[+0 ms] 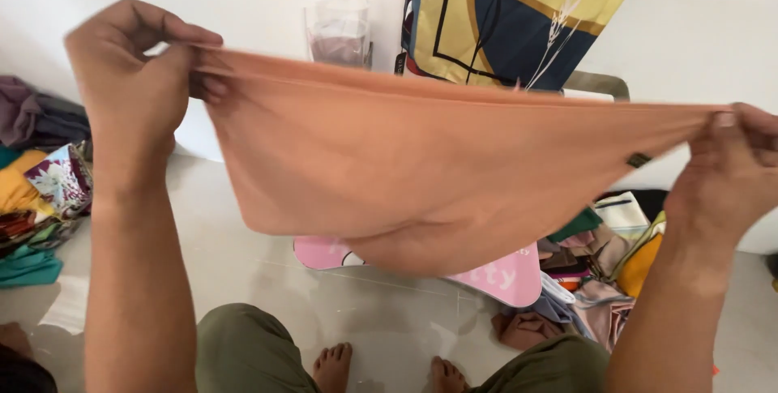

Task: The person folds a peach-colored garment on a pink Hello Kitty board. They use a lint roller to clean the fabric, fold it into a compact rectangle, and place it into a clear plastic bag.

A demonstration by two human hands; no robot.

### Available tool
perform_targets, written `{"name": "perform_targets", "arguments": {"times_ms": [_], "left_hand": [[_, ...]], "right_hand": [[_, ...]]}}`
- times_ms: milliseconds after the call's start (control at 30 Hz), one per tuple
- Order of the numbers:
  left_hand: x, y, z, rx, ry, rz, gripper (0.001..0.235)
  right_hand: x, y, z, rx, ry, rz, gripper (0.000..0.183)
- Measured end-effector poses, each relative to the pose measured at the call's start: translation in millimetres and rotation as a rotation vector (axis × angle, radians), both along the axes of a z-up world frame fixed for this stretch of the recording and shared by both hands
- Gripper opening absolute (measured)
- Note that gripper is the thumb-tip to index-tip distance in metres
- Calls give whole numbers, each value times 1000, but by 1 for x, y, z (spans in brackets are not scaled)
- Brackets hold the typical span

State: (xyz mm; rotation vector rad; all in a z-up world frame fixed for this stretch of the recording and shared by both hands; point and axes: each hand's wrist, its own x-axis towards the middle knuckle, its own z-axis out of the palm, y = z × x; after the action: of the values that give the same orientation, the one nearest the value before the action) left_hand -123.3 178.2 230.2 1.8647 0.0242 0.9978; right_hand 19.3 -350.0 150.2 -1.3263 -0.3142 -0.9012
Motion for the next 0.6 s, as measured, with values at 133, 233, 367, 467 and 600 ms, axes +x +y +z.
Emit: {"name": "perform_targets", "arguments": {"times_ms": [133,233,367,467,600], "left_hand": [[6,3,-9,-391,100,-145,14],[-3,3,-1,-346,164,-149,16],[-16,3,12,-195,312,-120,15],[-18,0,15,-127,410,-69,15],[-23,-4,13,-47,478,-88,14]], "right_hand": [[-7,-3,0,111,50,-69,17],[-16,-10,1,30,35,-83,17],[-29,-15,2,-237,-1,-258,14],[-29,-24,0,-229,-16,-239,16],[-41,-19,11,-370,-20,-387,22]]}}
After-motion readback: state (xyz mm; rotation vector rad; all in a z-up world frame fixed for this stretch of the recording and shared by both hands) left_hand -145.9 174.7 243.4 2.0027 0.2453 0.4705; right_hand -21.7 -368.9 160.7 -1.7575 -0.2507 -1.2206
